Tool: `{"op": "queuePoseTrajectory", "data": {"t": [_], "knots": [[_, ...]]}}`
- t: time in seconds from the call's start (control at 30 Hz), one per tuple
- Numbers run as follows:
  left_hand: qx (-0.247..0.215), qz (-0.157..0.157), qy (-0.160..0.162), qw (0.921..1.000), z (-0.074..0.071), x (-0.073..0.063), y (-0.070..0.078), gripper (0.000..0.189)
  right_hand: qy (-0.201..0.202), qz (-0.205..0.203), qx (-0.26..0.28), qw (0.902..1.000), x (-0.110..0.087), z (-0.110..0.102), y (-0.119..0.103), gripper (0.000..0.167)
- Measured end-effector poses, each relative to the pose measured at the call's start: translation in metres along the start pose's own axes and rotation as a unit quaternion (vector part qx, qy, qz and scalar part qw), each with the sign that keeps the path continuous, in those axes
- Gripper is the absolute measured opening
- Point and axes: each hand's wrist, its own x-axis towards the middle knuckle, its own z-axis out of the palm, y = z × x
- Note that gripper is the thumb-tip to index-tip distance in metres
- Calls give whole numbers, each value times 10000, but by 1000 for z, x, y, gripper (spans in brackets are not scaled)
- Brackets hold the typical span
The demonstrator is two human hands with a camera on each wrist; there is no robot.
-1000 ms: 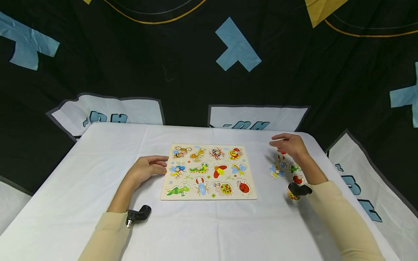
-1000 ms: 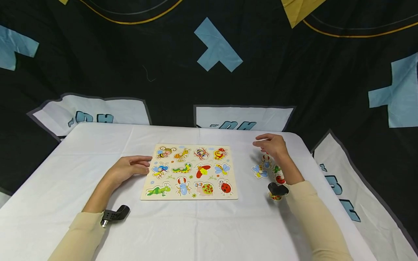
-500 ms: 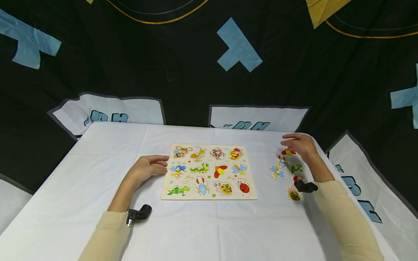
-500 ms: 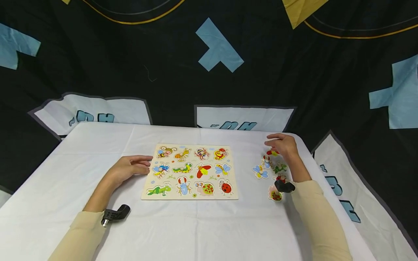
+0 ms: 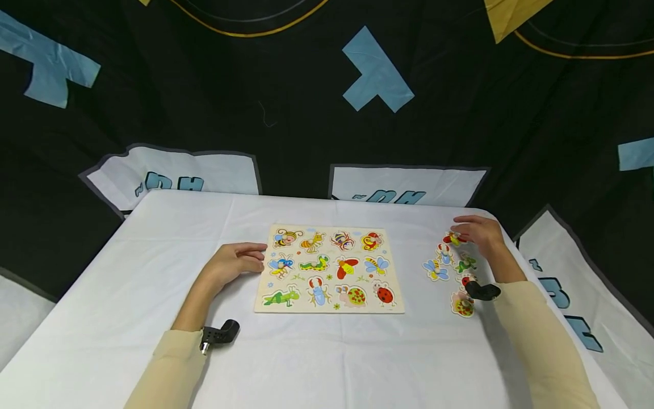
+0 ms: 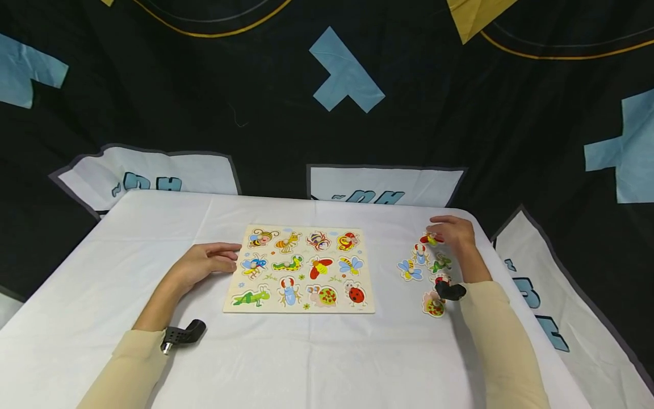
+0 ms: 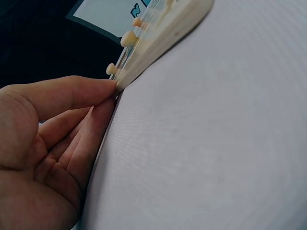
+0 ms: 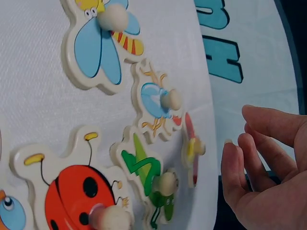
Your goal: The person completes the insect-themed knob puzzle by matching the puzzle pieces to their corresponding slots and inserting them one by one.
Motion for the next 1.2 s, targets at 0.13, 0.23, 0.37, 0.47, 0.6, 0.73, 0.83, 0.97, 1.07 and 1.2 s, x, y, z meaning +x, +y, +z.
{"op": "queuePoseTrajectory", "data": {"t": [0.13, 0.23, 0.37, 0.47, 0.6, 0.73, 0.83, 0.97, 1.07, 1.2], "knots": [[-26, 14, -13, 10000, 0, 0, 2, 59, -9, 193, 7, 9998, 5, -1, 6, 55], [-86, 27, -31, 10000, 1, -1, 3, 59, -30, 341, 53, 9994, 8, -2, 12, 54], [-117, 44, -35, 9999, 1, 0, 2, 59, -37, 489, 46, 9988, 14, -3, 19, 55], [-45, 34, -23, 10000, 1, 1, 1, 59, -47, 541, 48, 9985, 17, -3, 25, 56], [17, 10, -30, 10000, 1, 2, 0, 59, -58, 559, 126, 9983, 20, -3, 30, 56], [7, -17, 2, 10000, 1, 2, 0, 58, -61, 443, 110, 9989, 20, -2, 32, 55], [-12, -50, 32, 10000, 1, 2, 1, 58, -67, 361, 84, 9993, 21, -1, 33, 54], [-18, -59, 30, 10000, 1, 2, 0, 58, -58, 352, -31, 9994, 23, 2, 33, 53], [-40, -74, 37, 10000, 1, 2, 0, 58, -74, 403, -132, 9991, 24, 3, 33, 51], [-34, -76, 33, 10000, 0, 1, -1, 58, -73, 454, -245, 9986, 24, 3, 33, 51]]}}
